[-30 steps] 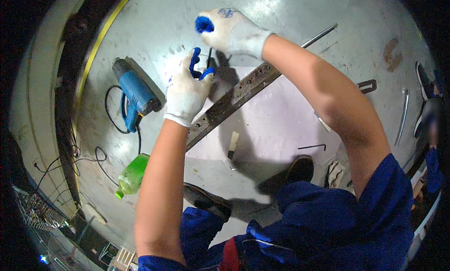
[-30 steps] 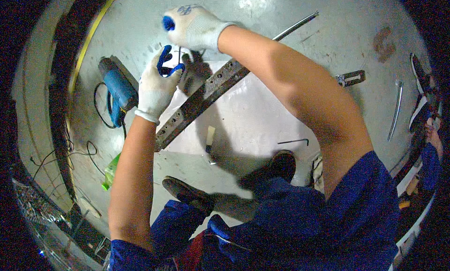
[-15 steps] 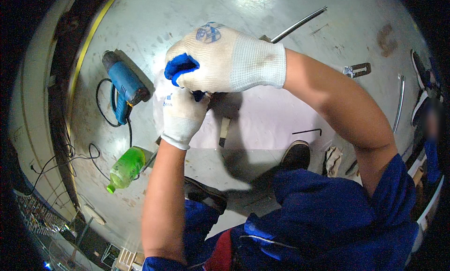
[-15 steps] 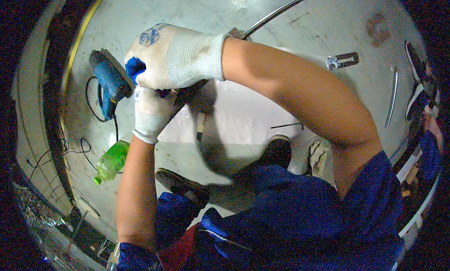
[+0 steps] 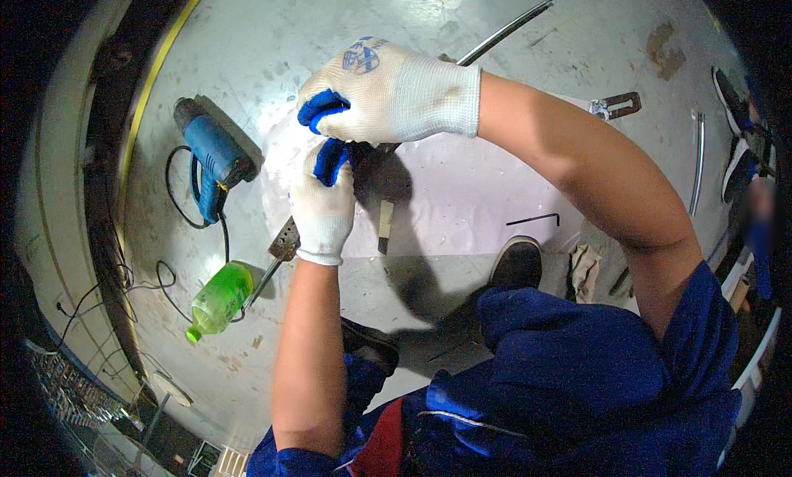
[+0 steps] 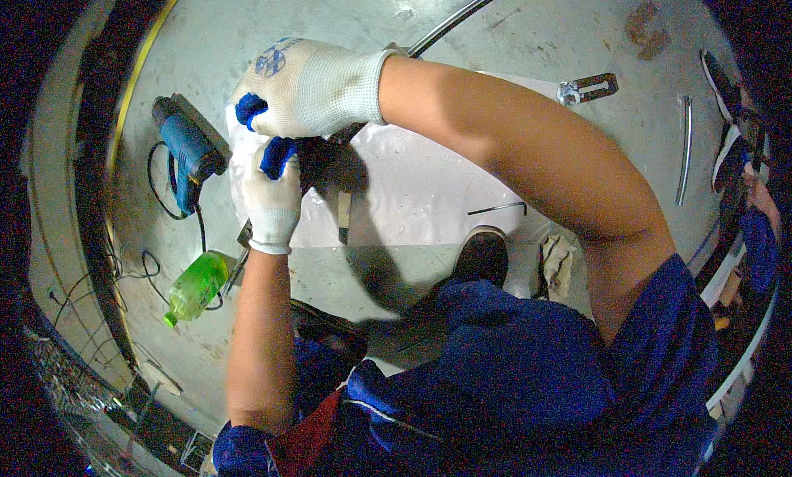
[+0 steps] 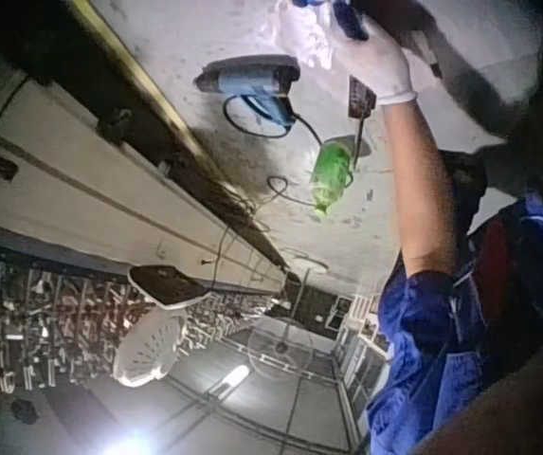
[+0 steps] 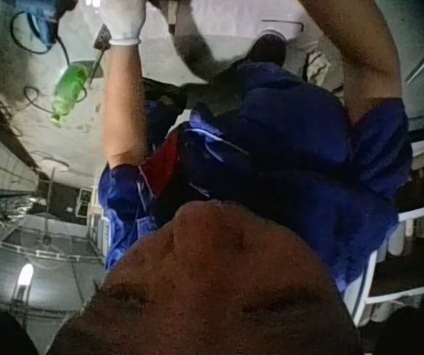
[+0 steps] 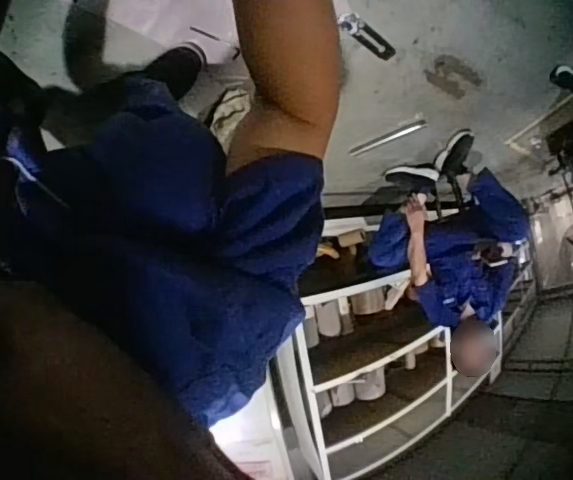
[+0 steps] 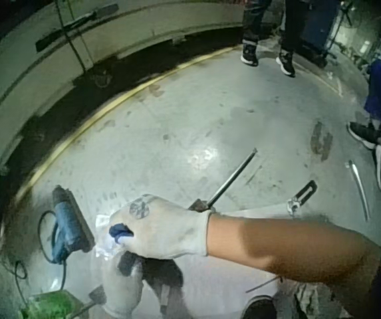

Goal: The person uses a hex key to tighten screws on a perforated metal bar clamped to a work surface. They repeatedly insert the hex key into screw holes, turn it to secure fasteners, and reposition the bar as needed. A heat gun and green bottle remain nearby but are not used.

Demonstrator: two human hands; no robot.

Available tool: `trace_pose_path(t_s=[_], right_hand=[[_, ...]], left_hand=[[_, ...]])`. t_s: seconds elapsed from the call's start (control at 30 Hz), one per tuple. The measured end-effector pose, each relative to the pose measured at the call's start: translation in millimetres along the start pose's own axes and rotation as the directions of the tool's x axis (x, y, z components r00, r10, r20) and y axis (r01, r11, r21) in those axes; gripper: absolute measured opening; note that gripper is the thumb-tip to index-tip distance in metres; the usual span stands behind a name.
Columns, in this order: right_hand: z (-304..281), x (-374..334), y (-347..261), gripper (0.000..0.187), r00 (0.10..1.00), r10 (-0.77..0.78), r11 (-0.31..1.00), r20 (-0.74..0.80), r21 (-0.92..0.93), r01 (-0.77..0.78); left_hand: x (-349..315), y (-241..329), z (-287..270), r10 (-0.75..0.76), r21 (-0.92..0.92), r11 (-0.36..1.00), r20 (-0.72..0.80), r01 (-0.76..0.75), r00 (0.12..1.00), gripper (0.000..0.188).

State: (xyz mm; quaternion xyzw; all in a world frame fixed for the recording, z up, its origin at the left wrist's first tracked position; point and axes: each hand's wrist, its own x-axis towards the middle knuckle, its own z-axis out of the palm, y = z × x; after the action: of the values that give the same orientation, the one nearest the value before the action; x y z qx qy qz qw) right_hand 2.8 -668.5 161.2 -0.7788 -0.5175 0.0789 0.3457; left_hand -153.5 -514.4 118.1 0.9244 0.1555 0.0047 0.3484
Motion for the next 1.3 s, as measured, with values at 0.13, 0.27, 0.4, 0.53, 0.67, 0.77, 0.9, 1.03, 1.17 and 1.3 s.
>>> trace_pose_path(t_s=[0.13,0.27,0.4,0.53,0.67,0.77,0.9,1.03,1.17,1.3], right_hand=[[2,-1,-1,0.029,1.000,0.012,1.000,-0.008,0.003,-0.012],[7,0,1,0.029,0.996,0.045,0.998,0.076,-0.039,-0.042],[11,1,2,0.028,1.000,-0.001,0.998,0.013,-0.059,0.002],[10,1,-9,0.026,0.992,0.053,0.996,0.118,0.058,-0.060],[13,0,-28,0.023,0.983,0.170,0.979,0.067,-0.122,-0.161],[21,5,-36,0.022,0.942,0.329,0.943,0.071,0.027,-0.332],[33,-4,-30,0.030,0.872,0.481,0.803,0.089,0.354,-0.479],[22,-22,-27,0.032,0.959,0.271,0.955,-0.077,0.148,-0.258],[15,-17,-48,0.024,0.949,0.194,0.934,0.250,-0.344,-0.101],[35,-29,-50,0.029,0.919,0.354,0.935,0.175,-0.065,-0.348]], left_hand=[[-23,-9,11,-0.088,-0.160,0.983,-0.004,0.086,0.996,0.035],[-53,5,25,-0.045,-0.082,0.995,0.090,0.053,0.995,0.038],[-63,8,38,0.027,-0.069,0.998,0.198,-0.014,0.980,0.040],[-56,1,39,0.033,-0.098,0.995,-0.041,-0.037,0.999,0.040],[-20,2,37,-0.086,-0.002,0.996,-0.089,0.086,0.992,0.035],[-4,-9,52,0.146,0.244,0.962,-0.069,-0.125,0.987,0.031],[1,-9,62,0.030,0.130,0.991,-0.043,-0.024,0.999,0.029],[8,-7,59,0.016,0.068,0.998,0.029,-0.018,0.999,0.025],[6,-23,66,0.070,-0.084,0.994,-0.057,-0.074,0.996,0.019],[9,-26,78,-0.065,-0.556,0.825,0.084,0.101,0.994,0.017]])
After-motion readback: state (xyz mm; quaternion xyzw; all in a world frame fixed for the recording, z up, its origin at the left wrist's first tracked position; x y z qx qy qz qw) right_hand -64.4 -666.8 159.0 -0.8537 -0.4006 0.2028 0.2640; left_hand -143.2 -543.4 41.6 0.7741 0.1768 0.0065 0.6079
